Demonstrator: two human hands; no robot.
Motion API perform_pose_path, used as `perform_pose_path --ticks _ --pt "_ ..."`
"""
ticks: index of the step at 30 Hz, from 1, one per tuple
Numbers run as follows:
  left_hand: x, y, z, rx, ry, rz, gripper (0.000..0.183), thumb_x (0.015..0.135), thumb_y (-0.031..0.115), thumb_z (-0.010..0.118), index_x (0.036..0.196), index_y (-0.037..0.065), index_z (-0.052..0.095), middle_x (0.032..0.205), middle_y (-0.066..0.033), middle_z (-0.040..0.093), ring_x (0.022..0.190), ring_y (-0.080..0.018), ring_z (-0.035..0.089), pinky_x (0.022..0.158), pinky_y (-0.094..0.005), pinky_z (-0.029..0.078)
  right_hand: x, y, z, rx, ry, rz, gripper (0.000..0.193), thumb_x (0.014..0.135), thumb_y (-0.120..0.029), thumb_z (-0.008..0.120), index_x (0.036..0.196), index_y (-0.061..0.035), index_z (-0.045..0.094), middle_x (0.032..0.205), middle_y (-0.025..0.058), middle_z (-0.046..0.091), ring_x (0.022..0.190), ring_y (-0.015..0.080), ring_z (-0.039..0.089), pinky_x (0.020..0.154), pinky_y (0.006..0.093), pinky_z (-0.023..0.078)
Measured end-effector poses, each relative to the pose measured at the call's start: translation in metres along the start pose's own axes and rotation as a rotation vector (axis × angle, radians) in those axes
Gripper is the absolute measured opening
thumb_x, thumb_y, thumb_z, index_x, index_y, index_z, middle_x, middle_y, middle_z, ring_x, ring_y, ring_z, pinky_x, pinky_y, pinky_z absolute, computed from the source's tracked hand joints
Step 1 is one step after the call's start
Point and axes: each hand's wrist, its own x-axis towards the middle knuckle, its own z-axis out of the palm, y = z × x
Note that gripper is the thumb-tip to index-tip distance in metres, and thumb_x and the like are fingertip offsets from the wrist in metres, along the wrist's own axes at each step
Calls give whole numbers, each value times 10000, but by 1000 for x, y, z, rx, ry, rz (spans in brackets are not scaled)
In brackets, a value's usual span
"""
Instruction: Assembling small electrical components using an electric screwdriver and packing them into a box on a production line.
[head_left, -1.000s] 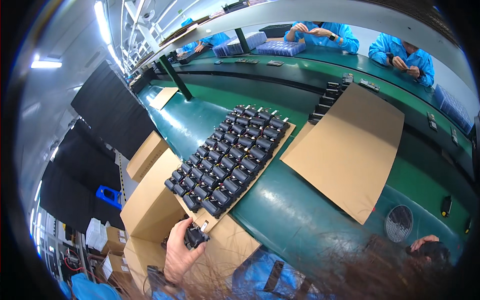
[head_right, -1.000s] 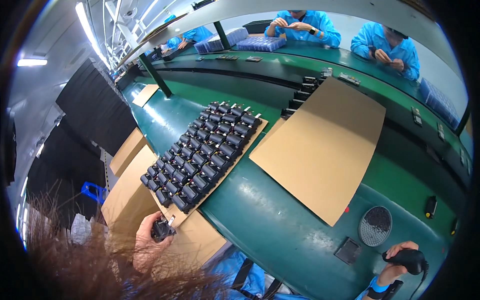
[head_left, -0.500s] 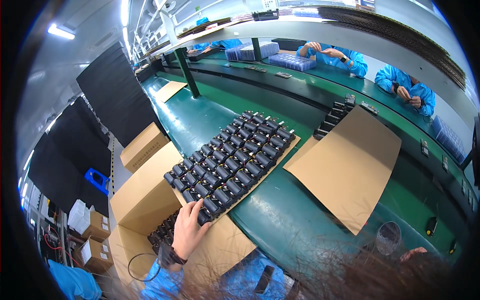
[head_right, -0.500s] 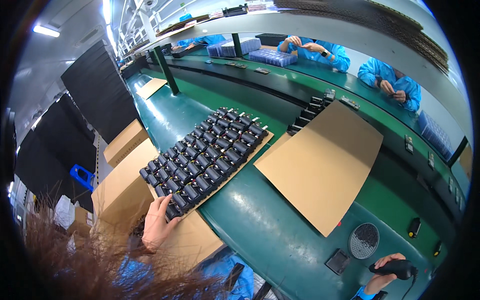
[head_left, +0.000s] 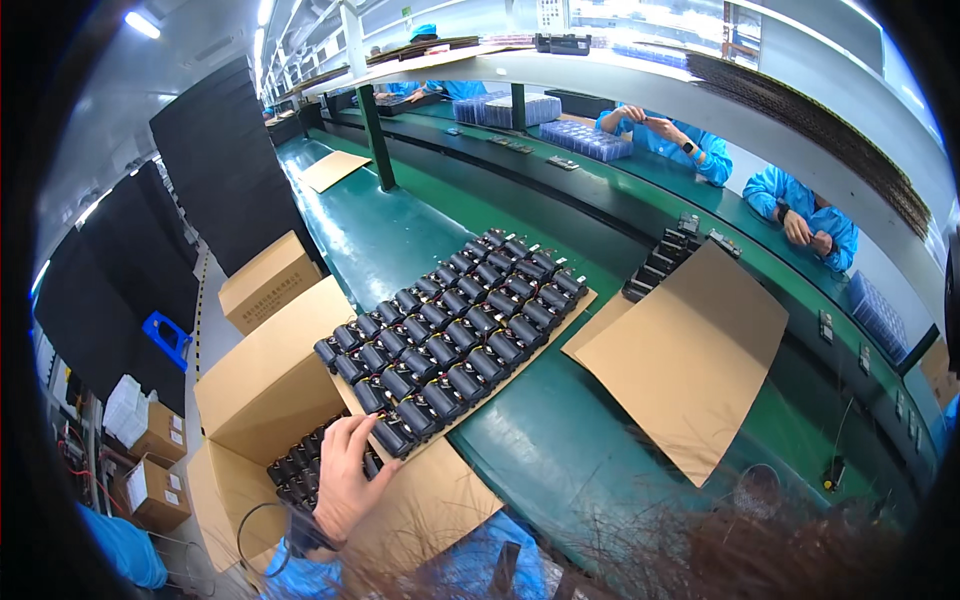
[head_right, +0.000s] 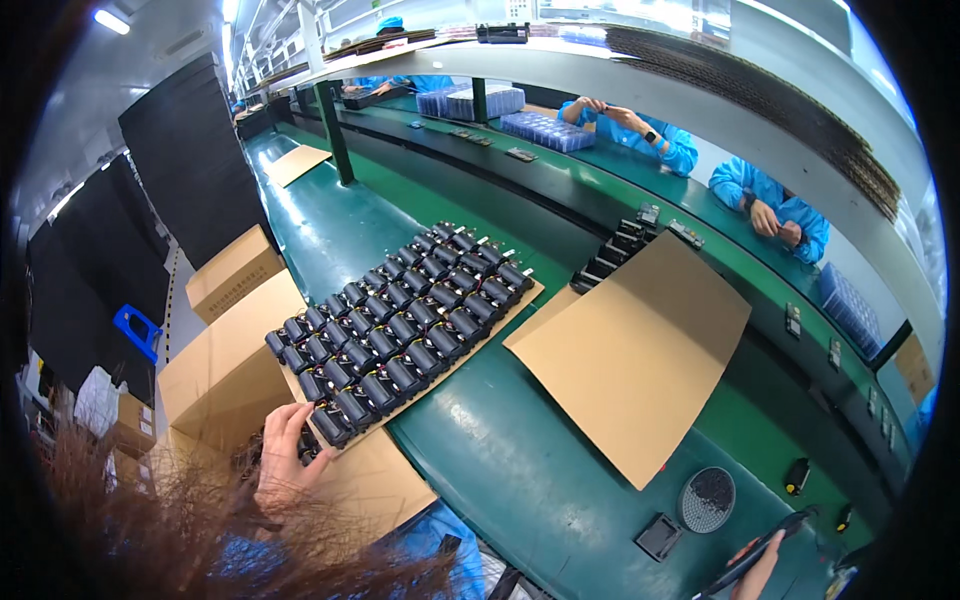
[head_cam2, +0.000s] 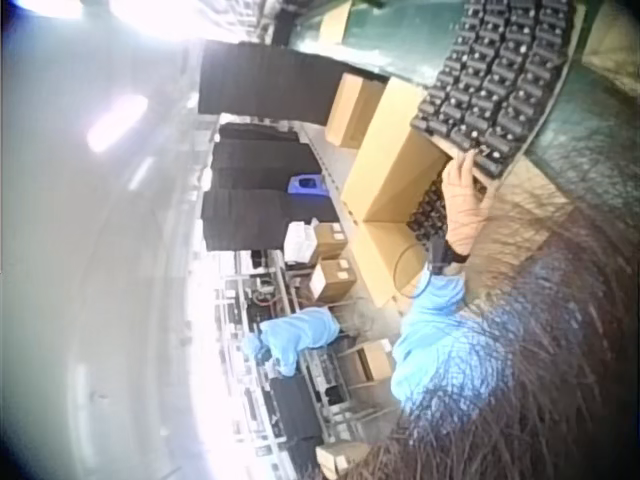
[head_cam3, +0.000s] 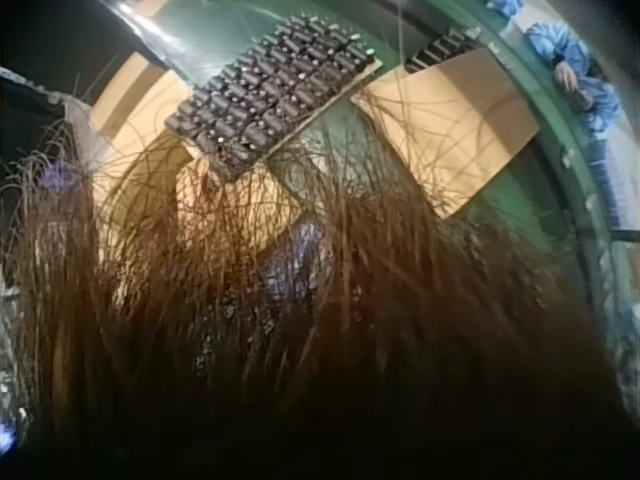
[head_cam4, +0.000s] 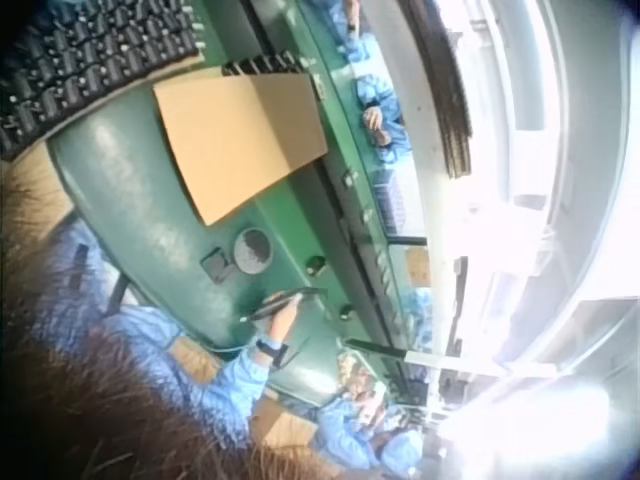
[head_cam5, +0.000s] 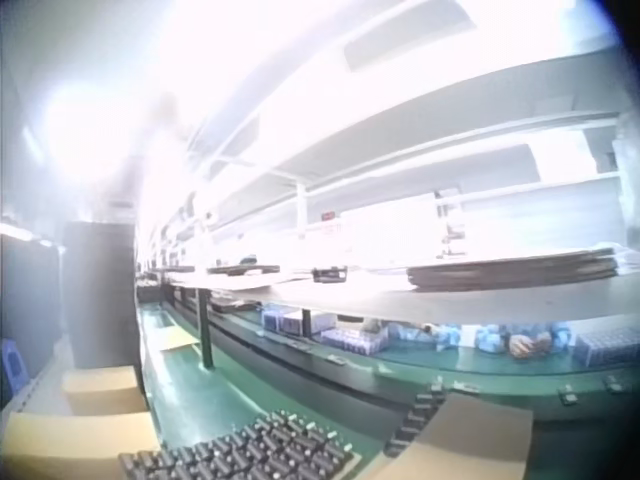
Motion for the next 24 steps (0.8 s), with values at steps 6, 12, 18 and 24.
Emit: perform_pose_path --ticks 6,12,18,24 --pt "-6 -19 2 -57 25 -69 700 671 97 827 1307 -5 554 1251 -189 563 1202 -391 520 1057 -484 422 17 32 -7 -815 126 -564 567 1014 -453 610 1154 96 640 971 219 737 886 367 700 815 425 541" --pt "-7 -30 17 -125 18 -87 690 675 51 815 1309 -16 550 1259 -197 564 1204 -387 524 1058 -462 432 -5 -22 22 -1067 71 -70 662 979 -439 669 1359 88 543 1256 255 665 1125 361 649 963 379 490" --pt "-17 -33 5 -248 45 -284 622 730 73 789 1304 3 559 1274 -182 561 1205 -367 535 1026 -428 453 50 66 -33 -342 -9 -140 698 924 -421 742 1452 -31 505 1287 212 653 1122 356 648 937 371 503" --pt "-37 -46 11 -539 52 -403 542 787 81 735 1303 38 574 1244 -89 592 1180 -232 575 940 -365 470 24 35 29 -747 159 -485 485 967 -276 688 1328 31 583 1107 123 623 921 229 576 800 314 471"
